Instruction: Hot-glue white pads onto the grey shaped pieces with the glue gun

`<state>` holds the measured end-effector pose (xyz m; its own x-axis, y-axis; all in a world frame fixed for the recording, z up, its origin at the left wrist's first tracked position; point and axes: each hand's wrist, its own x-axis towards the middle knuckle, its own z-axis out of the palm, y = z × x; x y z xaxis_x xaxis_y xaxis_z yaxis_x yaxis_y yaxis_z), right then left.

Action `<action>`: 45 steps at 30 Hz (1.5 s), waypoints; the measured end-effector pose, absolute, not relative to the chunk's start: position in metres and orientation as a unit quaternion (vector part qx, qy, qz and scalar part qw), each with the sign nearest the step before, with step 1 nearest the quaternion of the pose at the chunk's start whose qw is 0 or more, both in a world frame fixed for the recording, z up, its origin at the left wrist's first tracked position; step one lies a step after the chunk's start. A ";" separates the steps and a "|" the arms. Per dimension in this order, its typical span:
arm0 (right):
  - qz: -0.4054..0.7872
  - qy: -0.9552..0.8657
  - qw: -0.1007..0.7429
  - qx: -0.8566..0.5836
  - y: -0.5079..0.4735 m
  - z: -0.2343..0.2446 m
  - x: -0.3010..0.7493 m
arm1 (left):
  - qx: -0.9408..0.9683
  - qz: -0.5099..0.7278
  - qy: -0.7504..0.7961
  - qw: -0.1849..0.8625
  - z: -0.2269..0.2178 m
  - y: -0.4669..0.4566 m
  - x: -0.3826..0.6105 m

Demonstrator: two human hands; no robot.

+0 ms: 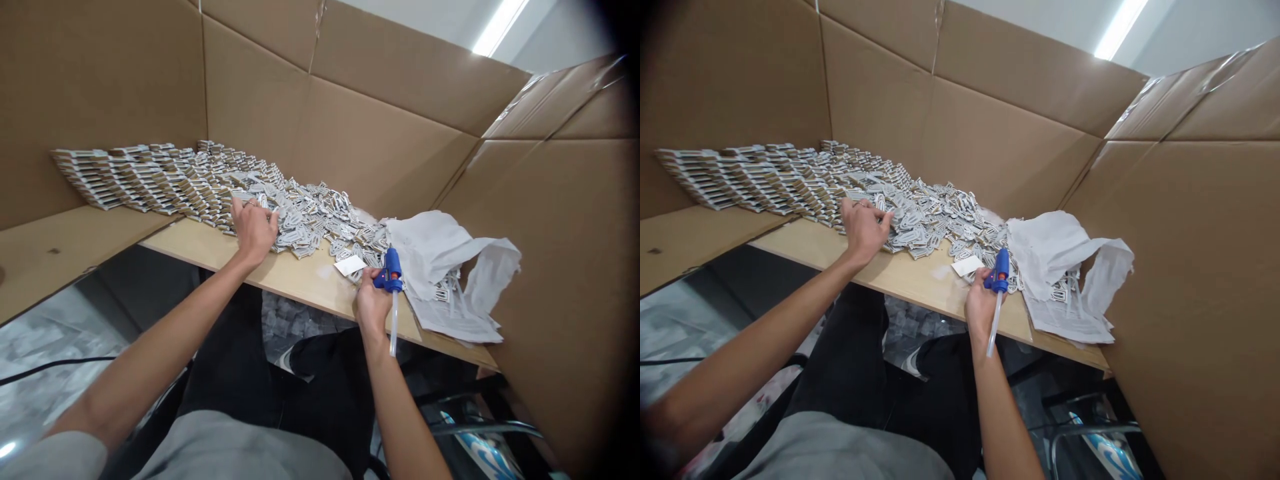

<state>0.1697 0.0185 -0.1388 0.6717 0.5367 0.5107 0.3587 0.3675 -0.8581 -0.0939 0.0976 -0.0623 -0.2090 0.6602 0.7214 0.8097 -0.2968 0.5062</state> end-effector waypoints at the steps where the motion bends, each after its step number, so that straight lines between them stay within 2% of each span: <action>1: 0.067 -0.400 0.730 -0.551 0.019 -0.138 0.169 | -0.623 -0.498 -0.600 0.068 -0.061 0.098 -0.094; 7: 0.076 -0.402 0.741 -0.533 0.019 -0.137 0.168 | -0.644 -0.453 -0.613 0.068 -0.067 0.104 -0.104; 13: 0.068 -0.401 0.732 -0.547 0.020 -0.140 0.171 | -0.639 -0.482 -0.591 0.100 -0.081 0.088 -0.135; 21: 0.075 -0.409 0.727 -0.547 0.018 -0.138 0.170 | -0.685 -0.431 -0.576 0.113 -0.069 0.091 -0.177; 26: 0.076 -0.406 0.722 -0.556 0.017 -0.138 0.170 | -0.687 -0.422 -0.585 0.082 -0.071 0.088 -0.162; 38: 0.073 -0.395 0.706 -0.583 0.013 -0.135 0.167 | -0.622 -0.444 -0.634 0.115 -0.089 0.095 -0.128; 45: 0.083 -0.400 0.722 -0.558 0.015 -0.136 0.168 | -0.648 -0.476 -0.588 0.089 -0.082 0.100 -0.135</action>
